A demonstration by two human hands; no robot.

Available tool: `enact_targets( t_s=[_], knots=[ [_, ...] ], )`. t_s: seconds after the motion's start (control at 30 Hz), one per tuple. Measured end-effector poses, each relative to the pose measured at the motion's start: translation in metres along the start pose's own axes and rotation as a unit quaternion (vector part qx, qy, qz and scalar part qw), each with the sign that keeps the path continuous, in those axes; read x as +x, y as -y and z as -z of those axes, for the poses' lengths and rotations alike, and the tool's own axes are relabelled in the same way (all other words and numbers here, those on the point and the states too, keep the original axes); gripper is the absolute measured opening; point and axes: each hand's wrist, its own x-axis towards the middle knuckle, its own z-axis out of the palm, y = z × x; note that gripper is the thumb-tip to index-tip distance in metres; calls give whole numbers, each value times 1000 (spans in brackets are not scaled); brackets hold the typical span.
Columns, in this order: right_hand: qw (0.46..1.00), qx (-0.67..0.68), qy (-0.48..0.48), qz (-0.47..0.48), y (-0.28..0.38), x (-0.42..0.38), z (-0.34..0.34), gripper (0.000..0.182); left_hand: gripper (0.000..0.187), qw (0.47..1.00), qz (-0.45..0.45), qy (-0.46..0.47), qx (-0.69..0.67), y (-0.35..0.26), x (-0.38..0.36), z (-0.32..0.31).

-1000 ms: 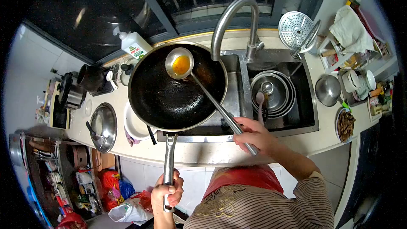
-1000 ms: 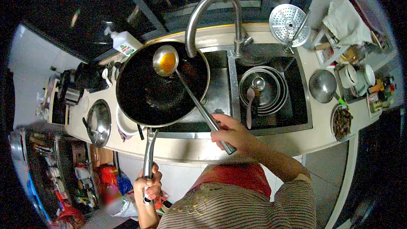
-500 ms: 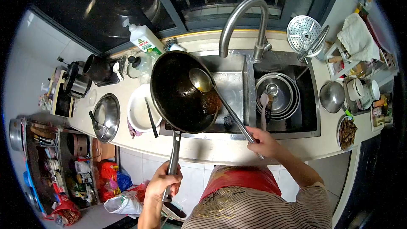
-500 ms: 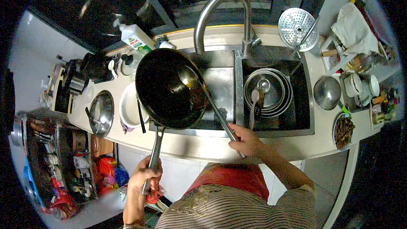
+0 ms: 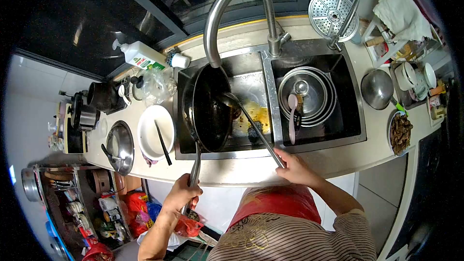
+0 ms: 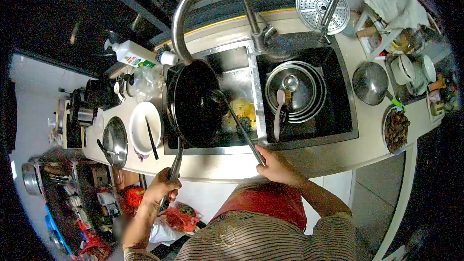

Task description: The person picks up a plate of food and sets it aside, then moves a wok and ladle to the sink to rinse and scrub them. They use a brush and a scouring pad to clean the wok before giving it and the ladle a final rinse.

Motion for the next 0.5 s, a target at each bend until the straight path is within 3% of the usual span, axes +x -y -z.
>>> enact_targets(
  t_s=[0.13,0.2,0.3,0.43,0.5],
  knots=[
    [999,15,-33,22,-1,0,1,65,29,1000,8,-4,-22,1,-3,-2],
    [994,109,-10,-28,9,3,5,65,28,998,1,4,-56,4,-4,-1],
    [974,218,-8,-68,18,13,7,58,27,973,-11,66,-219,15,3,-1],
    [942,322,-45,-88,17,32,2,53,25,931,0,163,-326,31,28,-8],
    [938,338,15,-72,-7,49,1,49,31,917,0,200,-346,48,48,-13]
  ],
)
